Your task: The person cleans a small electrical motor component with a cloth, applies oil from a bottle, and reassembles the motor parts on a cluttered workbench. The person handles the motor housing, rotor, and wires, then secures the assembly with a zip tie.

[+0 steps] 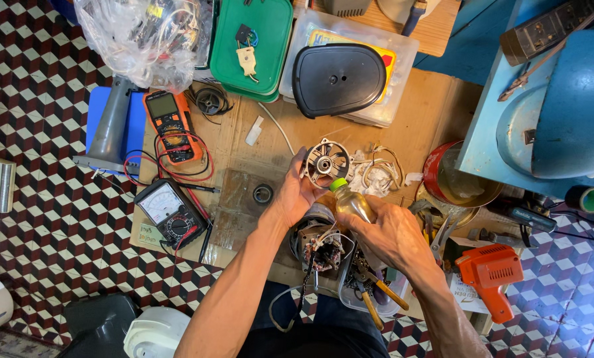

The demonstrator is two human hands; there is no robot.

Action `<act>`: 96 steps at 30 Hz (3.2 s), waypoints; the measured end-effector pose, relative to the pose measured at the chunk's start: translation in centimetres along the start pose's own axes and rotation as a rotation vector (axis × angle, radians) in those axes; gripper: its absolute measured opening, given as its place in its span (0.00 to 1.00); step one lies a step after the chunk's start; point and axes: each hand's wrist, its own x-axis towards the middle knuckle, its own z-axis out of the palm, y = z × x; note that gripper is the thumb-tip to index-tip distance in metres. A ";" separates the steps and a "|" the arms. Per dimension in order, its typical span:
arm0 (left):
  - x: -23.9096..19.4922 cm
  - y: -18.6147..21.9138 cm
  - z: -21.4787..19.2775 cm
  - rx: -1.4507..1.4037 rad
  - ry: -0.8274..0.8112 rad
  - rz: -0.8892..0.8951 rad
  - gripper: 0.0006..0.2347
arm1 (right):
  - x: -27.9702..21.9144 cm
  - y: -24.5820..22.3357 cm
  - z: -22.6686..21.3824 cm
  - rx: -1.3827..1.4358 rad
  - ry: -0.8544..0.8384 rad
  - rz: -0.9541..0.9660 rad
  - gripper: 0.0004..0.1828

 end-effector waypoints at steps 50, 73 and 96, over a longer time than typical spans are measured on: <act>-1.1 1.4 0.1 0.074 -0.072 0.040 0.20 | -1.5 1.2 -0.4 0.031 -0.020 0.002 0.41; -14.3 4.3 -5.1 -0.073 -0.093 0.089 0.16 | -17.0 3.6 20.7 0.325 0.604 -0.101 0.33; -18.9 5.2 -7.2 -0.082 -0.077 0.076 0.18 | -15.9 1.9 22.5 0.350 0.568 0.062 0.31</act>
